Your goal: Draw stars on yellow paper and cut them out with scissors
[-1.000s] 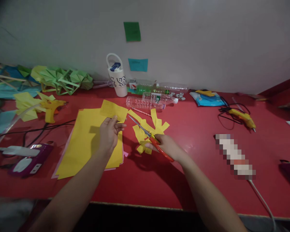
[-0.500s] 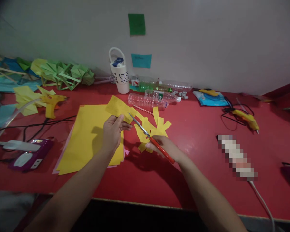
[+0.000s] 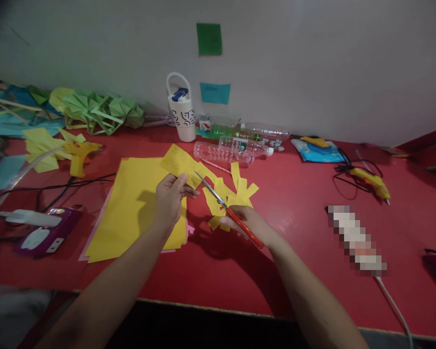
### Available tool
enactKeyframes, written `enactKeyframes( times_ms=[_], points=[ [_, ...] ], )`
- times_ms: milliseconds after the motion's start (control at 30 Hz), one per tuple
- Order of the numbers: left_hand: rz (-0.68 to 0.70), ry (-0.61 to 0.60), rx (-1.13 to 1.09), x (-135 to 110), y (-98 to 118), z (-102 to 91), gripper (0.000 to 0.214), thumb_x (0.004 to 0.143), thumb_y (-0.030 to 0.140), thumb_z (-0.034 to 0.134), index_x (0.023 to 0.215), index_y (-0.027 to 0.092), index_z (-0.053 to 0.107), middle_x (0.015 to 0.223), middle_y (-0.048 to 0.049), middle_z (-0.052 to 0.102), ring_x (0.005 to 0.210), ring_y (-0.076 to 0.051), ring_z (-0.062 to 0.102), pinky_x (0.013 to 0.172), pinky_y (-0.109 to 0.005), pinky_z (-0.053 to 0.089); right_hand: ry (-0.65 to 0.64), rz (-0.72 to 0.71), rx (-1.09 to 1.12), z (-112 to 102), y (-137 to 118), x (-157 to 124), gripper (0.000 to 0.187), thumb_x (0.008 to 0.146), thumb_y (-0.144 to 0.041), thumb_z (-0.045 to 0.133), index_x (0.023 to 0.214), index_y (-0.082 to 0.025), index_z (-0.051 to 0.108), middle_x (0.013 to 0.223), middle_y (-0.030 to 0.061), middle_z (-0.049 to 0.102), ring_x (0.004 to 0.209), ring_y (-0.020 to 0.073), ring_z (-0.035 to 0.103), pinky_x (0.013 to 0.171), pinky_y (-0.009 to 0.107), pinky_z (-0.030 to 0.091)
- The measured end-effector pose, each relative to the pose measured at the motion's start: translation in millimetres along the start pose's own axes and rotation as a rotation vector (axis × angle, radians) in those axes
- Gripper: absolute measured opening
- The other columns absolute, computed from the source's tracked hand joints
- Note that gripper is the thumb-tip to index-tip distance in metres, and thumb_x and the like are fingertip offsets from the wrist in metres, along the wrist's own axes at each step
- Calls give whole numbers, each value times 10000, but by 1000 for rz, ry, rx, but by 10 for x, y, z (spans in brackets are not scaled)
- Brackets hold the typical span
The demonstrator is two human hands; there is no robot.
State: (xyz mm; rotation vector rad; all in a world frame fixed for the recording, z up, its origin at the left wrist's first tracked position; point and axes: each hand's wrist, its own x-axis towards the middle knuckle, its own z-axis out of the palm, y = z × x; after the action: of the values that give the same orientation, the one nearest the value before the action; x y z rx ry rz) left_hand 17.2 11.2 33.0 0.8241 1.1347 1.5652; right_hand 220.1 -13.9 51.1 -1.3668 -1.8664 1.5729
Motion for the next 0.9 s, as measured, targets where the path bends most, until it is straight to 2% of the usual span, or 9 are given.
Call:
enactKeyframes(
  times_ms=[167,333,533,733,900],
  points=[
    [8,-7,3,-4,6,-6,355,730,436,757,667,212,490,402,73,520,556,-195,732,510,-237,547,3,-3,9,8,-21,-9,590,695,-772,677,619,-236,444,476,-61,455,414,97,392,426,250,314],
    [-7,17,9,3,17,11,389,733,425,756,621,224,442,381,81,481,550,-194,729,534,-254,565,8,26,39,24,32,-2,590,715,-764,674,621,-239,423,458,-81,399,402,94,389,443,264,365],
    [-28,36,-12,4,22,17,365,768,353,751,611,215,452,439,25,573,630,-214,750,553,-258,565,14,69,65,36,95,15,539,771,-712,666,649,-236,445,451,-90,388,382,84,363,428,258,351],
    [-24,22,5,7,24,13,372,769,379,753,616,218,455,393,77,513,478,-151,685,460,-204,495,11,78,68,22,80,14,529,763,-693,692,651,-225,475,455,-89,394,378,78,364,425,254,358],
    [-7,23,-9,11,9,-4,280,805,299,700,649,207,487,430,60,546,479,-152,679,514,-233,532,17,112,85,19,85,19,539,722,-709,713,652,-219,498,444,-94,385,379,76,360,425,254,360]
  ],
)
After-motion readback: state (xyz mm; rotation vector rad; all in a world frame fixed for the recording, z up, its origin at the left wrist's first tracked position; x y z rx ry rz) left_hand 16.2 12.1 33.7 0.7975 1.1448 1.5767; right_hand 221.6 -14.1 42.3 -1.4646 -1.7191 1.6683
